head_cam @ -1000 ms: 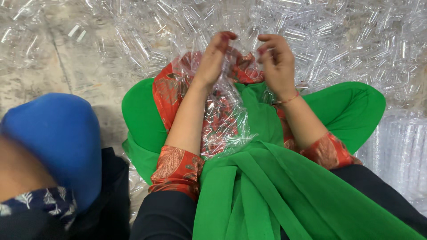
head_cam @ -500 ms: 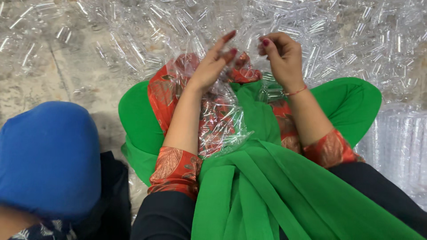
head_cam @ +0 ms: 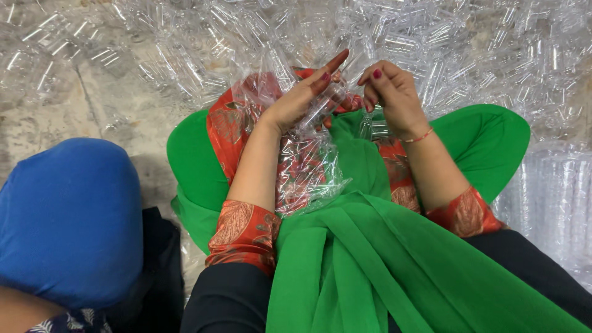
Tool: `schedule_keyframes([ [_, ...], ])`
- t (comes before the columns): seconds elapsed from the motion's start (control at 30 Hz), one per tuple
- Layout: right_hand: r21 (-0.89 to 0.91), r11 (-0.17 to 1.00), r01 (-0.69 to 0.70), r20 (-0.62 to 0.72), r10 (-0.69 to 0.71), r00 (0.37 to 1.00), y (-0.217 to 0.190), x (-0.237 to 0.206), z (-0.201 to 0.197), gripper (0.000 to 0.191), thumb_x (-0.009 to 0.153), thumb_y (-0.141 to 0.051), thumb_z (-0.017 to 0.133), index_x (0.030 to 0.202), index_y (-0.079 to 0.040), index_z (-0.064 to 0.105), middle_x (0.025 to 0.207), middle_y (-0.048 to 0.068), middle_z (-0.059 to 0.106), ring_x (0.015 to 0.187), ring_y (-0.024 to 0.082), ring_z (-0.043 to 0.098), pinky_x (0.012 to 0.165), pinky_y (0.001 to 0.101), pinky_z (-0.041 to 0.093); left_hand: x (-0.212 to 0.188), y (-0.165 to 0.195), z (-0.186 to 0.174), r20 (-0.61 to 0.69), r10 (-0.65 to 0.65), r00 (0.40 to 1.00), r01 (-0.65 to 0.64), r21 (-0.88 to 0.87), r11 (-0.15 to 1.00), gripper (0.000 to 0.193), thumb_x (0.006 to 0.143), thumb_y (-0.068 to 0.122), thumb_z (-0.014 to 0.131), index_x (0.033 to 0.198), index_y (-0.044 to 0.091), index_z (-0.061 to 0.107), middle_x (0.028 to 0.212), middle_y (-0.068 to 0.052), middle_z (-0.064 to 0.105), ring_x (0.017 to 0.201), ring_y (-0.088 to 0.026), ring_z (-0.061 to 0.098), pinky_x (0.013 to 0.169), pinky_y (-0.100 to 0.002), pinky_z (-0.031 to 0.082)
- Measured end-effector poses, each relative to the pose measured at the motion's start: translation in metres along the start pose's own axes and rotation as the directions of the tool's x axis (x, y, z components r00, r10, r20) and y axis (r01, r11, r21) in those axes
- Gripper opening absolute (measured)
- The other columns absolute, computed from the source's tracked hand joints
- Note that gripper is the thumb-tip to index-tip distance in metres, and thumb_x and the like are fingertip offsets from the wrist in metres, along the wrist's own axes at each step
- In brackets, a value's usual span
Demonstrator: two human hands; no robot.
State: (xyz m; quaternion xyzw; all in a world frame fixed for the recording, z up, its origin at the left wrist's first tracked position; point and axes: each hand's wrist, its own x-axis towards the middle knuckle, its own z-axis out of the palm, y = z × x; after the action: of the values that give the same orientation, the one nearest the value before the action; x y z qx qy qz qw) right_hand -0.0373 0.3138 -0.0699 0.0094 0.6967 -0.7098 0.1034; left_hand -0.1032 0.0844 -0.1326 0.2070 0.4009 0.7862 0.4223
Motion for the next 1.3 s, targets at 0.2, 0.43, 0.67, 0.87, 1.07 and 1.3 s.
schedule_keyframes([
  [0.2,-0.361,0.930,0.067,-0.062,-0.096,0.993,0.005,-0.001,0.021,0.023,0.108,-0.020,0.056,0.122,-0.002,0.059,0.097,0.005,0.064,0.078,0.012,0.060,0.070,0.0277,0.052,-0.006,0.003,-0.001,-0.041,0.059,0.997,-0.057,0.044,0.997,0.073,0.104,0.057,0.056,0.165,0.023,0.034,0.147,-0.020,0.053,0.101,-0.019,0.067,0.068,-0.032,0.059],
  [0.43,-0.955,-0.194,0.224,0.269,-0.249,0.931,0.045,-0.006,0.034,0.026,0.081,-0.019,0.067,0.106,-0.015,0.073,0.136,0.019,0.067,0.132,0.043,0.054,0.102,0.0700,0.034,-0.003,-0.003,-0.011,-0.127,0.122,0.984,-0.142,-0.162,0.977,0.074,0.107,0.061,0.046,0.162,0.012,0.040,0.151,-0.016,0.045,0.115,-0.024,0.064,0.090,-0.035,0.059],
  [0.67,-0.983,-0.123,0.136,0.170,-0.333,0.928,0.044,-0.002,0.009,0.023,0.094,-0.018,0.069,0.115,-0.012,0.075,0.132,0.004,0.070,0.135,0.028,0.058,0.114,0.0724,0.020,0.006,-0.013,-0.013,-0.168,0.283,0.944,-0.264,0.123,0.957,0.069,0.108,0.054,0.046,0.158,0.007,0.043,0.164,-0.009,0.040,0.147,-0.013,0.038,0.118,-0.027,0.034],
  [0.87,-0.705,0.701,0.107,-0.231,-0.370,0.900,0.009,0.002,-0.002,0.015,0.107,-0.012,0.062,0.112,-0.002,0.072,0.118,0.007,0.072,0.104,0.018,0.071,0.088,0.0335,0.057,0.004,-0.012,-0.009,-0.130,0.197,0.972,-0.185,0.100,0.978,0.073,0.097,0.003,0.055,0.164,0.014,0.029,0.170,-0.004,0.029,0.134,-0.020,0.056,0.115,-0.036,0.047],
  [1.07,-0.415,0.910,0.008,-0.047,-0.030,0.998,0.009,0.012,0.001,0.022,0.112,-0.016,0.052,0.117,-0.003,0.069,0.107,0.006,0.070,0.099,0.010,0.065,0.087,0.0269,0.055,-0.007,-0.007,-0.001,0.038,0.336,0.941,-0.324,0.393,0.861,0.078,0.103,-0.001,0.062,0.170,0.012,0.024,0.174,-0.012,0.032,0.155,-0.023,0.038,0.125,-0.034,0.036],
  [1.3,-0.982,0.101,0.156,0.126,-0.258,0.958,0.044,0.047,0.020,0.021,0.093,-0.017,0.067,0.112,-0.018,0.076,0.150,0.019,0.053,0.142,0.044,0.041,0.112,0.0681,0.024,0.009,-0.013,-0.023,-0.589,0.302,0.749,-0.280,0.131,0.951,0.069,0.110,0.019,0.056,0.171,0.014,0.025,0.145,-0.031,0.051,0.101,-0.024,0.052,0.085,-0.035,0.047],
])
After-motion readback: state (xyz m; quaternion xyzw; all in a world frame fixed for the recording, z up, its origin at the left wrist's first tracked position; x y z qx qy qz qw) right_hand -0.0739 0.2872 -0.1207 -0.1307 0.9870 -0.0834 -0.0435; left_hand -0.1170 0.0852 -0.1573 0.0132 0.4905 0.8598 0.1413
